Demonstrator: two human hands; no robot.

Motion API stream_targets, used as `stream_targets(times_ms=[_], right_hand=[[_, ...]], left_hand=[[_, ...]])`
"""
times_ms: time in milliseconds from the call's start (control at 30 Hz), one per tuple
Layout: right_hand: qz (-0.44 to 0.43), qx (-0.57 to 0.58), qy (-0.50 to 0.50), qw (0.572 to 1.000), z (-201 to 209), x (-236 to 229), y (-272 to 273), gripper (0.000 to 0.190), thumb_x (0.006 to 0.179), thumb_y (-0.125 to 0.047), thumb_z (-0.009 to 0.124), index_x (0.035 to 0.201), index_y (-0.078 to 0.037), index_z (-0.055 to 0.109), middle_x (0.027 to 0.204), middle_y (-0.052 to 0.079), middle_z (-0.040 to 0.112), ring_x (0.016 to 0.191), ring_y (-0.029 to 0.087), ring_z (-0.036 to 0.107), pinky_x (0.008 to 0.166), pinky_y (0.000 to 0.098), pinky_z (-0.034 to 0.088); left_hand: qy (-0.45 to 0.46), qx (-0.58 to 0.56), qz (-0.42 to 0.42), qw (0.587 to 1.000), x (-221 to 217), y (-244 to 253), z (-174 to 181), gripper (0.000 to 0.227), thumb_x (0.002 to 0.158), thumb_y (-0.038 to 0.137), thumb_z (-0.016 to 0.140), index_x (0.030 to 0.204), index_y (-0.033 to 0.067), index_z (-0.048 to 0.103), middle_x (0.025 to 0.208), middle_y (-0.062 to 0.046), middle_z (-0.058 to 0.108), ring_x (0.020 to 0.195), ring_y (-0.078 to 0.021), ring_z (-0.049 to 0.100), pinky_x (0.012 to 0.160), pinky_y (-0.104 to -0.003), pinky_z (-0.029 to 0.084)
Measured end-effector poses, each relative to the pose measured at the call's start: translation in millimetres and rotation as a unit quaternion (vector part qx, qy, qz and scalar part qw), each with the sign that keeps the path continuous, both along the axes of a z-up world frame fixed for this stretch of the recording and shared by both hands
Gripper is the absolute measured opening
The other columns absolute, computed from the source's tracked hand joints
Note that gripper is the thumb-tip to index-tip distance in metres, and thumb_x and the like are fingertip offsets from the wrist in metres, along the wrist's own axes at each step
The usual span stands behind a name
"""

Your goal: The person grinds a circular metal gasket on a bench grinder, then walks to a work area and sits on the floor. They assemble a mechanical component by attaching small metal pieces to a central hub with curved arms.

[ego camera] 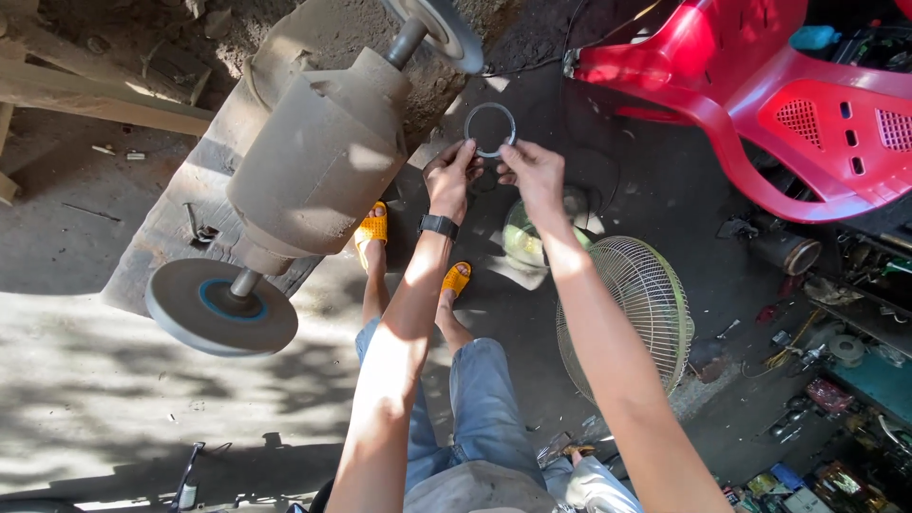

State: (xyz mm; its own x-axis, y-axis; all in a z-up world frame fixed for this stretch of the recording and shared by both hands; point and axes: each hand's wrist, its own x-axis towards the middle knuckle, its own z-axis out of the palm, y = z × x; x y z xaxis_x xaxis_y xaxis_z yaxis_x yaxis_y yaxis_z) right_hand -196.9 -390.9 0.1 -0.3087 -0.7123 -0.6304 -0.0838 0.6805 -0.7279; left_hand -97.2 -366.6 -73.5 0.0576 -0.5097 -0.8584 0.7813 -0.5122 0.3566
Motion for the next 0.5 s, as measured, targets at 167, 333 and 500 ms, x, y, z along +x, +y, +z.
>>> stream_targets(times_ms=[167,333,500], right_hand=[[-0.043,-0.058,0.08,0.994,-1,21,-33,0.021,0.081,-0.008,0.067,0.096,0.006,0.064,0.069,0.017,0.064,0.056,0.016,0.064,0.049,0.0234,0.058],[0.023,-0.115,0.162,0.98,15,40,-77,0.012,0.075,-0.007,0.068,0.083,0.001,0.069,0.056,0.015,0.063,0.047,0.014,0.064,0.042,0.0222,0.057],[0.201,-0.144,0.262,0.933,46,63,-76,0.007,0.078,-0.008,0.065,0.075,-0.004,0.069,0.055,0.001,0.062,0.047,0.007,0.056,0.044,0.0242,0.049]], left_hand=[[0.027,-0.037,0.023,0.999,-21,-32,-8,0.027,0.081,0.014,0.068,0.098,-0.0056,0.059,0.077,-0.015,0.063,0.063,-0.019,0.065,0.057,-0.029,0.059],[0.074,-0.081,0.08,0.991,-21,-63,-9,0.019,0.084,0.01,0.061,0.096,-0.0022,0.052,0.072,-0.007,0.06,0.061,-0.0154,0.063,0.058,-0.026,0.059],[0.148,-0.066,0.123,0.979,-8,-51,2,0.003,0.086,0.0,0.052,0.083,0.0,0.054,0.063,-0.01,0.055,0.058,-0.0169,0.059,0.056,-0.023,0.053]])
